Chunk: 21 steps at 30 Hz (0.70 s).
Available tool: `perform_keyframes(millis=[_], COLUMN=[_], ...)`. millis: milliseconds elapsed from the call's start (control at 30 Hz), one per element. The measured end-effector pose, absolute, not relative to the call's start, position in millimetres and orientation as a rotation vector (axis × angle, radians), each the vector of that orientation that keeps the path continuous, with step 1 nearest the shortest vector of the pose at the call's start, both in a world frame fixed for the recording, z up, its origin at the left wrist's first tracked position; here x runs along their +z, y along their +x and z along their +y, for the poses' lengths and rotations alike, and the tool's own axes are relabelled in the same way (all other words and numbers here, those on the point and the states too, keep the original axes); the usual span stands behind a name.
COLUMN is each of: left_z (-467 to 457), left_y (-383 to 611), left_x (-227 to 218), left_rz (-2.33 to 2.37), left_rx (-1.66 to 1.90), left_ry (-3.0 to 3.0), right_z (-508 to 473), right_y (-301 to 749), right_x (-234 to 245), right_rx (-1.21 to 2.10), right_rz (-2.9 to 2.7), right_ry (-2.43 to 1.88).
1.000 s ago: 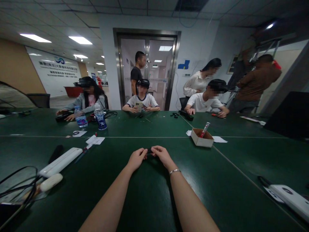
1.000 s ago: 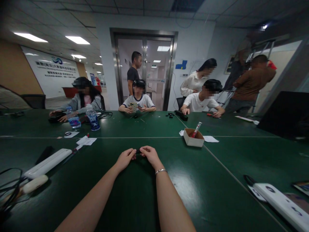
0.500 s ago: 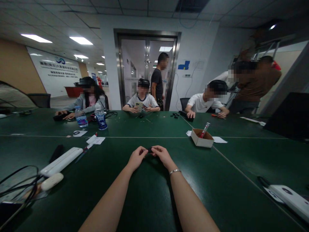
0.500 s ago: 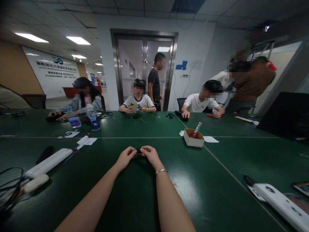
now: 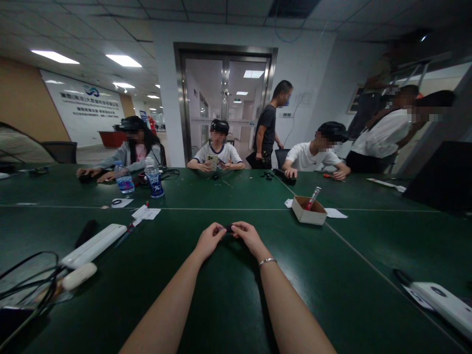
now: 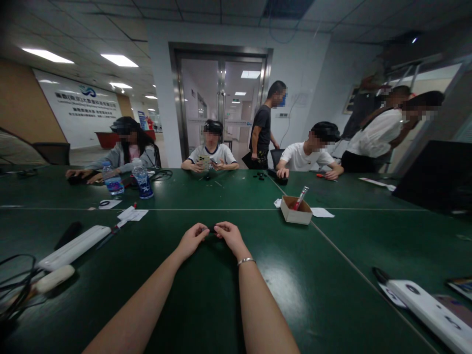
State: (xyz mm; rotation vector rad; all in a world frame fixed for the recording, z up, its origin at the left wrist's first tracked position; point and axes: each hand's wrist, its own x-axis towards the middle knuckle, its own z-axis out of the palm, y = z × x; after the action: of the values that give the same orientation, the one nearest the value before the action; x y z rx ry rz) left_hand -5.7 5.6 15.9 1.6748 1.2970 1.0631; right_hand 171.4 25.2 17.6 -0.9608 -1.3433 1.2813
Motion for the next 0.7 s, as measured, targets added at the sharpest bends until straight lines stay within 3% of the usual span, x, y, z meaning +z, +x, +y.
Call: perform_keyframes(millis=[700], left_z=[12], left_y=[-6], left_x=[7], left_rz=[1.199], left_rx=[1.181], left_ry=[1.585], right_z=[27], right_y=[170], right_x=[17], right_rx=[1.281], right_rz=[-1.353], right_ry=[-0.95])
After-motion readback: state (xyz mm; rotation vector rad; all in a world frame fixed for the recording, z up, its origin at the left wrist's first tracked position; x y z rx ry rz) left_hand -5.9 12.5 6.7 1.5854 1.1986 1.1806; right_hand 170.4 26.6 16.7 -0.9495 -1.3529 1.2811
